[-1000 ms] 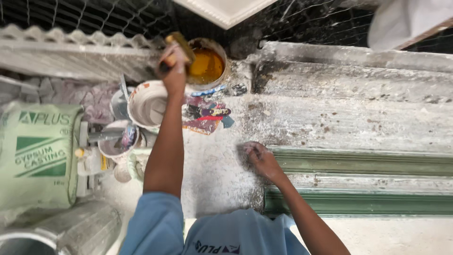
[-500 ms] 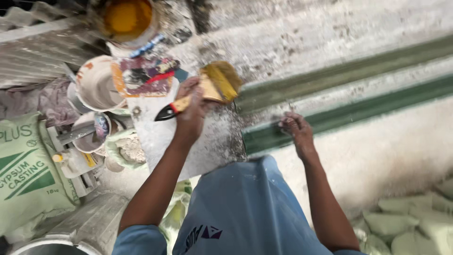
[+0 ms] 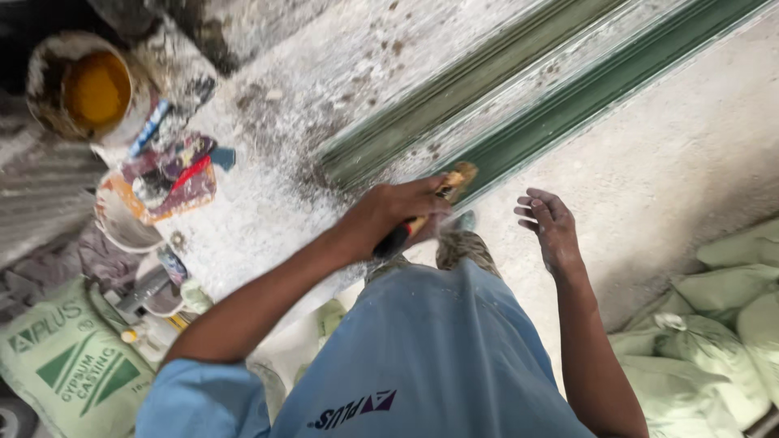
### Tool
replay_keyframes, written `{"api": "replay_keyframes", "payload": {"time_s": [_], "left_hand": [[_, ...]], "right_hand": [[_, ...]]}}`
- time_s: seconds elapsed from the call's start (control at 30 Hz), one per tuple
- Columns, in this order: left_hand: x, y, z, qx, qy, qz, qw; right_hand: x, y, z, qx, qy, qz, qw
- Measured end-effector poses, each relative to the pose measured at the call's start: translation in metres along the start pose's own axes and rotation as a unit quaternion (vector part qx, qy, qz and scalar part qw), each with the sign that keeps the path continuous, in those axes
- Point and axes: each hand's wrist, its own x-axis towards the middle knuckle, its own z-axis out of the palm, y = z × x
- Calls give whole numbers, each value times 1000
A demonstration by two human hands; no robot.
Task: The person wipes plaster dust and debris off a long workbench using an orange sponge, then brushes dust from green plaster moldings laid on the bench, and finally handles a bowl-shaped mold in a basin of water. The clip starts mid-task with the bench already partly cleaned.
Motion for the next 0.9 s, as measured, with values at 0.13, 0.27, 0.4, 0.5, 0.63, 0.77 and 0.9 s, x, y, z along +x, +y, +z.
{"api": "replay_keyframes", "payload": {"time_s": [0.13, 0.27, 0.4, 0.5, 0.63, 0.77, 0.9], "left_hand": [[59, 15, 24, -20, 135, 137, 981], [157, 9, 61, 45, 7, 101, 994], [253, -11, 115, 80, 165, 140, 973], [325, -7, 146, 96, 206, 179, 957], [432, 24, 158, 104, 103, 178, 973], [531, 48, 182, 18, 195, 222, 955], [633, 32, 215, -88, 174, 68, 978]], "right_hand": [[14, 5, -42, 44, -19, -7, 999], [51, 9, -114, 54, -44, -38, 997], [95, 4, -214, 45, -67, -124, 989], [109, 6, -285, 44, -52, -96, 993], [157, -12, -361, 48, -62, -84, 993], [207, -40, -420, -12, -21, -88, 996], [258, -76, -483, -47, 13, -59, 997]]}}
